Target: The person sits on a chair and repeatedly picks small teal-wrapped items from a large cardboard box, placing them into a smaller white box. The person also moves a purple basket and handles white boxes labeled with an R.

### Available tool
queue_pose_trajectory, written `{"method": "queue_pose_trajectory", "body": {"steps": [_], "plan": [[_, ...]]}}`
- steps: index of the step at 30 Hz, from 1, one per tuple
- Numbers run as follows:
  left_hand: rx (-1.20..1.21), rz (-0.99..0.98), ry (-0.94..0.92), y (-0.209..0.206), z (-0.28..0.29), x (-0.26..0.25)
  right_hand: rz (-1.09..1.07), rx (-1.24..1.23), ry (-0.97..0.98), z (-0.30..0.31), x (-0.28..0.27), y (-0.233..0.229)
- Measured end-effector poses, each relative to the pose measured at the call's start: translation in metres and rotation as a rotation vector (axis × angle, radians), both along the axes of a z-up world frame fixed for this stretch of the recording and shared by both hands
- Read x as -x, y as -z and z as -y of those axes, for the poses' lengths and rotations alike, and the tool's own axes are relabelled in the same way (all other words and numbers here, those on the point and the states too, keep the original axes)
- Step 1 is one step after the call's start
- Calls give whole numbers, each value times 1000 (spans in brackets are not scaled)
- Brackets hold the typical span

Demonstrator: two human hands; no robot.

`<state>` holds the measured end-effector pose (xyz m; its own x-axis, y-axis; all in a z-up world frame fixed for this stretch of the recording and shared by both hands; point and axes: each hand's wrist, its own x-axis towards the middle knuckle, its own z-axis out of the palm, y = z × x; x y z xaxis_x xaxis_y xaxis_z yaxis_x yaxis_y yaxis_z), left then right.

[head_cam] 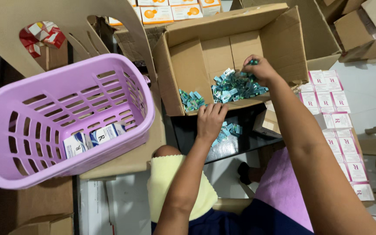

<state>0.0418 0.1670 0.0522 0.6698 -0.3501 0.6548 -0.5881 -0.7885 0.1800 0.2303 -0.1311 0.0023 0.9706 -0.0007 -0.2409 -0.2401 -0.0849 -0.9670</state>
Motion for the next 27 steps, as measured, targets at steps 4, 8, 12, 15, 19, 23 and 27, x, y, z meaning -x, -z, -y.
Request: {"method": "queue_pose_trajectory", "body": {"steps": [4,8,12,15,19,23,27], "plan": [[-1,106,-26,0,0,8,-57,-178,72,-10,19,-21],[142,108,87,9,5,23,-60,-278,58,-33,46,-43],[311,-242,74,34,12,41,-58,-316,23,-55,80,-62],[657,-424,-2,57,23,58,50,-288,23,-75,113,-62],[1130,-444,82,80,41,63,67,-540,137,-106,177,-39],[1769,-867,-26,84,76,63,340,-434,493,-160,219,-7],[1911,-1098,37,95,65,38,398,-379,491,-174,230,12]]}}
